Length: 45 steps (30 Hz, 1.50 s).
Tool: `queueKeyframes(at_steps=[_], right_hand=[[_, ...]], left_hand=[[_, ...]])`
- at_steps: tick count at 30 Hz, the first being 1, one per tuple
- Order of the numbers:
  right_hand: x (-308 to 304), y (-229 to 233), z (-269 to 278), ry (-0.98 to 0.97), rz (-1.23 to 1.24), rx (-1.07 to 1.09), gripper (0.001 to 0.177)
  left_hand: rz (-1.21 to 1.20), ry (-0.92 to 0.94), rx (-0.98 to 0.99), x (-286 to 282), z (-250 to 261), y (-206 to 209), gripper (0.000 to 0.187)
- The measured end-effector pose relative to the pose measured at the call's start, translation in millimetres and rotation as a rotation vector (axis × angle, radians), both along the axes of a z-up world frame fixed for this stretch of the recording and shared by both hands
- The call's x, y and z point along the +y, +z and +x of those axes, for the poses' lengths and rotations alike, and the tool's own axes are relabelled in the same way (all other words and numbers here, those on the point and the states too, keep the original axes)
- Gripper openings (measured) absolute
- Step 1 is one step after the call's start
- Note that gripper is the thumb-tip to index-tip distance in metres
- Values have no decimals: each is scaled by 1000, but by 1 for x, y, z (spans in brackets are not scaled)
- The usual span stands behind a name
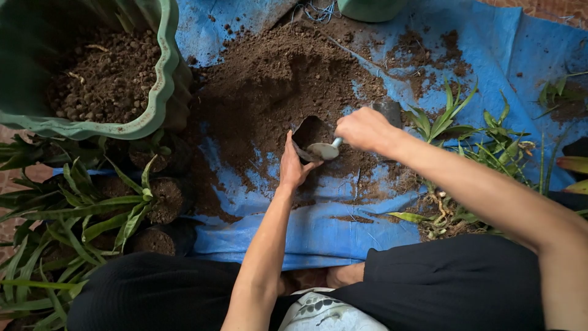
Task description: Filling a small black nursery bag with soil using a plastic scoop
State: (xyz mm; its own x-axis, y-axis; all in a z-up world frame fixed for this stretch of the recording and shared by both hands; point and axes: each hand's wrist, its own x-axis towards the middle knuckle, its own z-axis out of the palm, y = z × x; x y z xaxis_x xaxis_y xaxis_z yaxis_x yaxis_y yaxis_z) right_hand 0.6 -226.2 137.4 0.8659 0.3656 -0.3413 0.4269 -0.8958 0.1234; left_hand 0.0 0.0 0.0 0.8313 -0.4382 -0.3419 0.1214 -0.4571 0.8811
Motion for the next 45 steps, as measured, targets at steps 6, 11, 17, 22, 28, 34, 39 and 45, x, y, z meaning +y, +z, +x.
queueKeyframes(at_steps=[6, 11, 17, 22, 28, 34, 39, 45], right_hand=[[4, 11, 3, -106, 3, 124, 4], [15, 33, 7, -168, 42, 187, 9], [12, 33, 8, -195, 75, 232, 18], [13, 23, 5, -298, 101, 282, 21], [10, 8, 3, -323, 147, 222, 28], [15, 15, 4, -370, 234, 249, 26], [18, 1, -4, -476, 343, 303, 27], [11, 9, 4, -479, 352, 288, 28]], left_hand=[[-1, -11, -1, 1, 1, 4, 130], [-1, -14, 5, 0, 2, 8, 130], [17, -16, 0, -2, 2, -3, 135], [16, -4, 7, -1, 2, -6, 136], [-52, 26, 1, 1, 0, 3, 130], [-25, 44, -17, -4, 2, -13, 135], [-49, 42, 13, -2, 1, -13, 132], [-43, 33, 29, 0, 3, -2, 129]])
